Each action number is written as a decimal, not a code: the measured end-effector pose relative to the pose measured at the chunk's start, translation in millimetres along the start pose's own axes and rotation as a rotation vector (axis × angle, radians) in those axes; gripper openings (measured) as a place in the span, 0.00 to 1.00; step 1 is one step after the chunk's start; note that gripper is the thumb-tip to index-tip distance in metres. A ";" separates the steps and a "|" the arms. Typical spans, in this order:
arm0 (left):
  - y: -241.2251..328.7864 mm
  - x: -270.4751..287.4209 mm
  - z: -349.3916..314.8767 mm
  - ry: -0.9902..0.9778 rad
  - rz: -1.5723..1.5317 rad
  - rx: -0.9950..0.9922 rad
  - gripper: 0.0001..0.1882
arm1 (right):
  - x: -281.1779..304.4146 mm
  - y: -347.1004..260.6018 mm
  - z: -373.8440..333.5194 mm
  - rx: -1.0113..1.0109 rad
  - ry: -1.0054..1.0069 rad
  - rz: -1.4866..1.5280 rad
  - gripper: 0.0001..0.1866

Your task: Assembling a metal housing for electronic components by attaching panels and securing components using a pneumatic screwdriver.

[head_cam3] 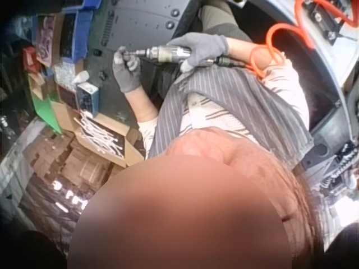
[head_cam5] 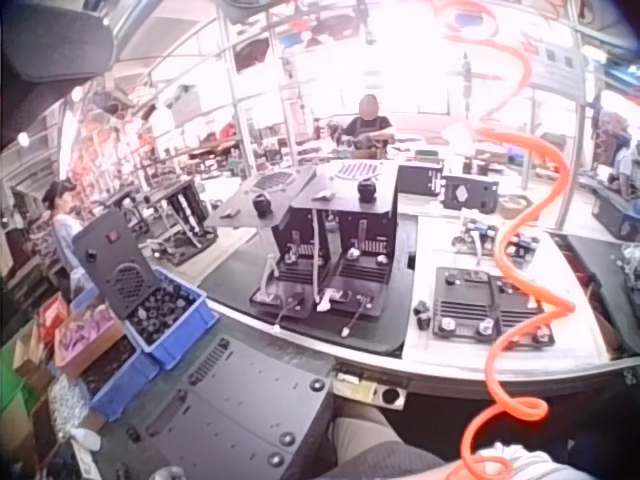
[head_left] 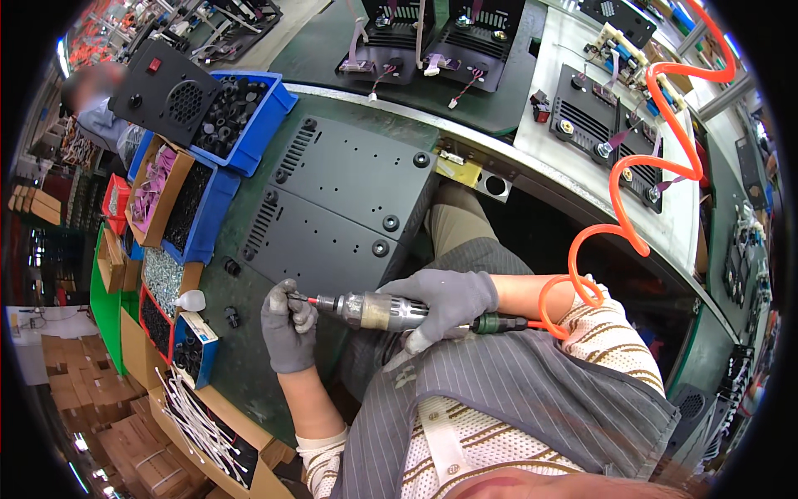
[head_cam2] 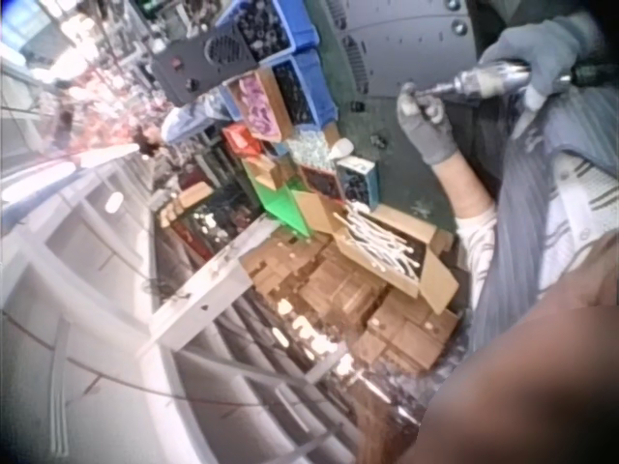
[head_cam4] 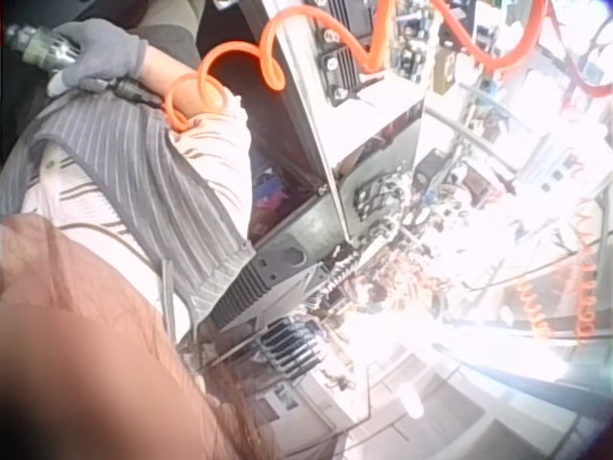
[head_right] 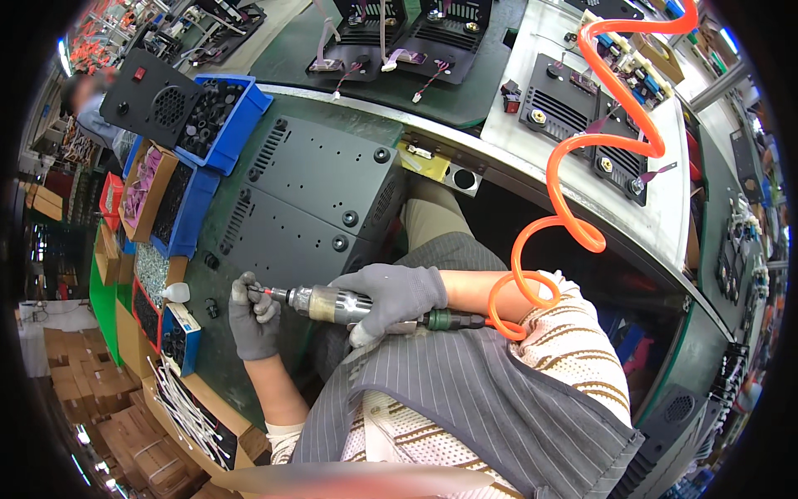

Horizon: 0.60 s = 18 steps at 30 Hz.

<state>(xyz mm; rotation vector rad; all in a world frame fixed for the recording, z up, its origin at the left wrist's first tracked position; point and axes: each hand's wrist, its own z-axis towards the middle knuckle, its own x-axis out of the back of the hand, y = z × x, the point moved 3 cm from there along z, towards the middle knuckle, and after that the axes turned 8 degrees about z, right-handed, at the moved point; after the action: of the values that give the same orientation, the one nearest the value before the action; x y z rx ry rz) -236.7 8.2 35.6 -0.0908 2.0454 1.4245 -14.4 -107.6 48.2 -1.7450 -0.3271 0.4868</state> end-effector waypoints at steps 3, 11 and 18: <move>3.5 -3.2 0.4 0.042 0.105 -0.034 0.14 | 0.3 3.1 1.2 0.007 -0.012 0.067 0.42; 7.6 -24.3 6.1 0.181 0.417 -0.018 0.19 | 4.3 6.0 -0.1 0.167 0.119 -0.117 0.40; -16.5 -28.3 -52.3 -0.101 0.975 -0.002 0.27 | 12.5 9.2 -10.1 0.067 0.097 0.092 0.39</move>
<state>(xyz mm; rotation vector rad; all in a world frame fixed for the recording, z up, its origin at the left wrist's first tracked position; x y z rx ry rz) -231.6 -52.0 48.2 1.0844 2.0710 1.8990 1.0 -112.5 39.3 -1.7170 -0.1604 0.4729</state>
